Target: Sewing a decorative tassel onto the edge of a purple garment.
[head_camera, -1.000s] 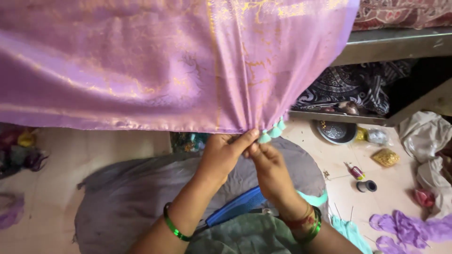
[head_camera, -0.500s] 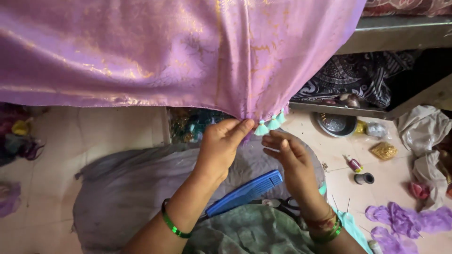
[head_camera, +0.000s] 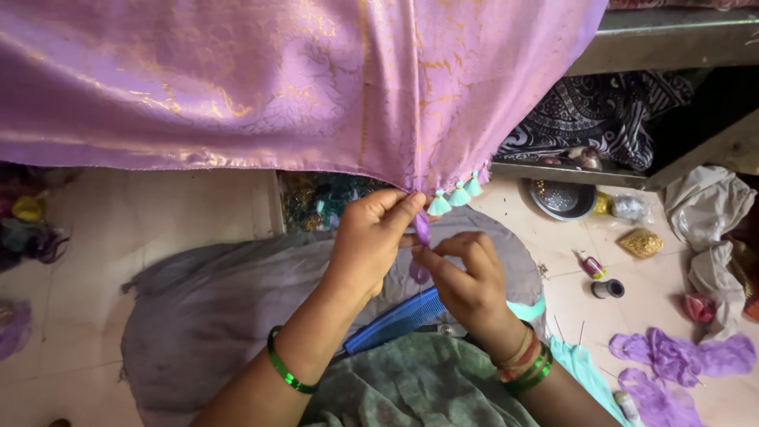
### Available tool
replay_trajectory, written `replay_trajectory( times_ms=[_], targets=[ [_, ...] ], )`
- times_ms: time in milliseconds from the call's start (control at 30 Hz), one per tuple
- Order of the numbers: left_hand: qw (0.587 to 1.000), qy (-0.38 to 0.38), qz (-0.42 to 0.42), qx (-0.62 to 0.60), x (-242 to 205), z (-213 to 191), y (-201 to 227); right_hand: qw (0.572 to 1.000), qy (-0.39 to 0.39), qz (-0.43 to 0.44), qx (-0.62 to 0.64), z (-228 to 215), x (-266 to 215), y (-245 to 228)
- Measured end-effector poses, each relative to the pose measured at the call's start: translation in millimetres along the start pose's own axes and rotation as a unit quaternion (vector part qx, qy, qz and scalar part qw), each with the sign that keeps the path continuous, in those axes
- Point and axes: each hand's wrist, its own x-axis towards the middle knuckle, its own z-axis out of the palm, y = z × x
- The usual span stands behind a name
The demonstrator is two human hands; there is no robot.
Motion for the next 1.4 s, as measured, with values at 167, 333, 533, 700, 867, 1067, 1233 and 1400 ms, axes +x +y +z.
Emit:
replay_trajectory(
  times_ms=[167, 333, 533, 700, 867, 1067, 1233, 1400],
  targets=[
    [0.999, 0.013, 0.042, 0.022, 7, -9, -10, 0.998, -0.032, 0.012, 0.060, -8, -20, 5],
    [0.996, 0.017, 0.076, 0.053, 11, -14, -20, 0.991, -0.087, 0.101, 0.029, -16, -91, 38],
    [0.997, -0.020, 0.062, 0.033, 11, -9, -19, 0.931, -0.059, 0.359, 0.024, -46, -148, 62],
    [0.999, -0.032, 0.009, -0.016, 9, -2, -18, 0.824, 0.041, 0.499, 0.265, -46, -107, 58],
    [0.995, -0.035, -0.024, -0.085, 0, 3, -11, 0.820, 0.074, 0.425, 0.375, -20, -57, 41],
    [0.993, -0.016, -0.023, -0.118, -5, 4, -6, 0.864, 0.030, 0.326, 0.383, -5, -33, 8],
    [0.989, -0.027, -0.027, -0.143, -6, 7, -6, 0.916, 0.012, 0.288, 0.280, -5, -33, -7],
    [0.985, -0.023, -0.043, -0.166, -5, 12, -4, 0.951, 0.027, 0.242, 0.192, -6, -17, -17]
  ],
)
